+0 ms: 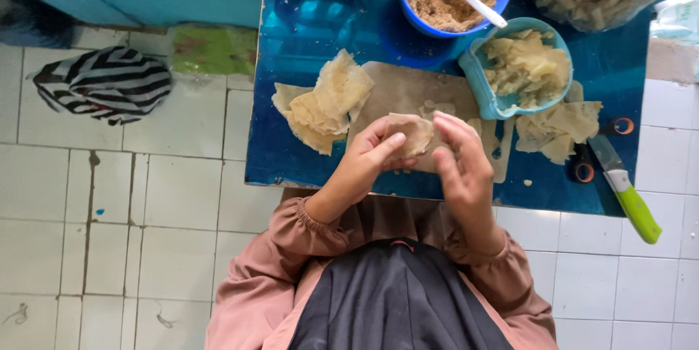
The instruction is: The person sits at a small blue table and folds thin translucent wrapper sheets around a filling. They scoop brown paste from a blue bowl with a spoon onto a wrapper, fold and press the wrapper closed by hand, and set the finished piece aside, repeating with more wrappers.
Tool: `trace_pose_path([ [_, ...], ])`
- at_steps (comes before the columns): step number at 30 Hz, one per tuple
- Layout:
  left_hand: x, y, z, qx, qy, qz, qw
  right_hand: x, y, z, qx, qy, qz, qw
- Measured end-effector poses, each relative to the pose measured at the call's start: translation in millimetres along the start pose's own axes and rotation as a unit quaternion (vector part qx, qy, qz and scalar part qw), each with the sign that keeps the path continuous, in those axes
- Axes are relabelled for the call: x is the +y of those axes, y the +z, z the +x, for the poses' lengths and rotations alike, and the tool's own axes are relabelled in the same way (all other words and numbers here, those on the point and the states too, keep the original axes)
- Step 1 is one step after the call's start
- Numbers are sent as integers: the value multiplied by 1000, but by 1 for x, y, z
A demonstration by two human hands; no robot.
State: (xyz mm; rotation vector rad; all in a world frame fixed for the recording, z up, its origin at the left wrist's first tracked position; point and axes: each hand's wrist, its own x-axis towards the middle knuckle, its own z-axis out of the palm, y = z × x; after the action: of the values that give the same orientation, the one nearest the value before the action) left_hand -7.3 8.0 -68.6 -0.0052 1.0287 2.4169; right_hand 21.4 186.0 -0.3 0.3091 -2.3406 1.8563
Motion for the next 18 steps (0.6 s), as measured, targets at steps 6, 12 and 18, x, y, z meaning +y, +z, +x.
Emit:
trace_pose_path([
  [6,16,9,4,21,87,273,958,30,-8,11,42,149,37,987],
  [12,27,16,-4,128,212,549,799,24,9,6,68,12,-216,974],
  [18,30,25,-8,164,209,682,682,11,-8,23,42,-85,-356,930],
])
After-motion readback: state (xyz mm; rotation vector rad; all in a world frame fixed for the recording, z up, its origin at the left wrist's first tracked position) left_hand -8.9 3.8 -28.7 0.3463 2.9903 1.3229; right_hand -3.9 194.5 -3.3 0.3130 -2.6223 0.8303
